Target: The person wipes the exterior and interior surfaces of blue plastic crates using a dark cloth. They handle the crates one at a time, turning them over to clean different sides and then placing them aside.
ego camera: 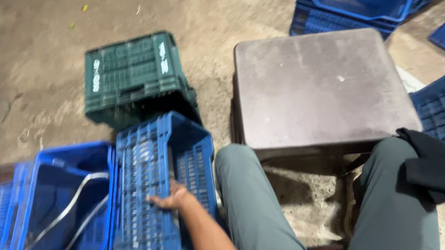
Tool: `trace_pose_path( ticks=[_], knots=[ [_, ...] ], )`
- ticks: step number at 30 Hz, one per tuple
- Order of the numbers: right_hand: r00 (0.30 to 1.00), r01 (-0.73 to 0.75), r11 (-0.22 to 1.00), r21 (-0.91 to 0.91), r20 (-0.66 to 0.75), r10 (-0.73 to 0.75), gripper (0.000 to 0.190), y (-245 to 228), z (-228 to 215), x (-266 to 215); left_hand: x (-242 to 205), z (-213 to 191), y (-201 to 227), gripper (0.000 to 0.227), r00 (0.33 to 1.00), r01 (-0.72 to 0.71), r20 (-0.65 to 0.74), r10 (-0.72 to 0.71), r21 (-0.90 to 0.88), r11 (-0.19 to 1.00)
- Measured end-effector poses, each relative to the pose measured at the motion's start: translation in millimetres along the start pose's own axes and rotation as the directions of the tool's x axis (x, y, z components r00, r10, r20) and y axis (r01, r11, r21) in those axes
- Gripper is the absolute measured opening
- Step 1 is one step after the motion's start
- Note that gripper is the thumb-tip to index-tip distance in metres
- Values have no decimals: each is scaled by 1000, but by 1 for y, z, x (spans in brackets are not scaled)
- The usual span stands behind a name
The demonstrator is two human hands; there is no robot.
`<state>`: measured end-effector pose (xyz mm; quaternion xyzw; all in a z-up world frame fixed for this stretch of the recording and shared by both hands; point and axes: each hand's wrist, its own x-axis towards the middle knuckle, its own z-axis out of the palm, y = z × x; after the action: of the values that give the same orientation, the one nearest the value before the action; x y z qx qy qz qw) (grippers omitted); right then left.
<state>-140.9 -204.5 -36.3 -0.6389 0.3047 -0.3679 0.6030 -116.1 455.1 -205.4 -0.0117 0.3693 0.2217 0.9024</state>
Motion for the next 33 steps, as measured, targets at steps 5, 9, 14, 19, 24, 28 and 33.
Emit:
trace_pose_path(
  ticks=[5, 9, 14, 19, 24, 28, 33],
  knots=[
    [995, -15, 1000, -6, -97, 15, 51, -2, -20, -3, -36, 49, 21, 64, 969, -174, 188, 162, 46, 984],
    [989, -28, 999, 37, -143, 34, 48, 1, -13, -6, -56, 80, 28, 65, 862, -360, 383, 331, 5, 933],
    [992, -16, 998, 63, -122, 24, 43, -10, -12, 18, -127, 73, 37, 73, 663, -491, 567, 489, -164, 856],
    [996, -70, 996, 63, -56, 73, 39, -17, -8, 34, -245, 154, 17, 81, 499, -566, 665, 555, -235, 790],
    [975, 207, 962, -179, 113, -189, 33, -5, -35, 25, -349, 222, -53, 82, 374, -621, 824, 426, -119, 775],
    [995, -58, 994, 89, -70, 65, 45, 1, -31, 43, -328, 275, -125, 81, 265, -506, 925, 272, -107, 856],
    [999, 38, 949, 312, -10, -37, 64, -10, -41, 40, -230, 277, -245, 80, 497, -211, 867, 25, 93, 973]
  ],
)
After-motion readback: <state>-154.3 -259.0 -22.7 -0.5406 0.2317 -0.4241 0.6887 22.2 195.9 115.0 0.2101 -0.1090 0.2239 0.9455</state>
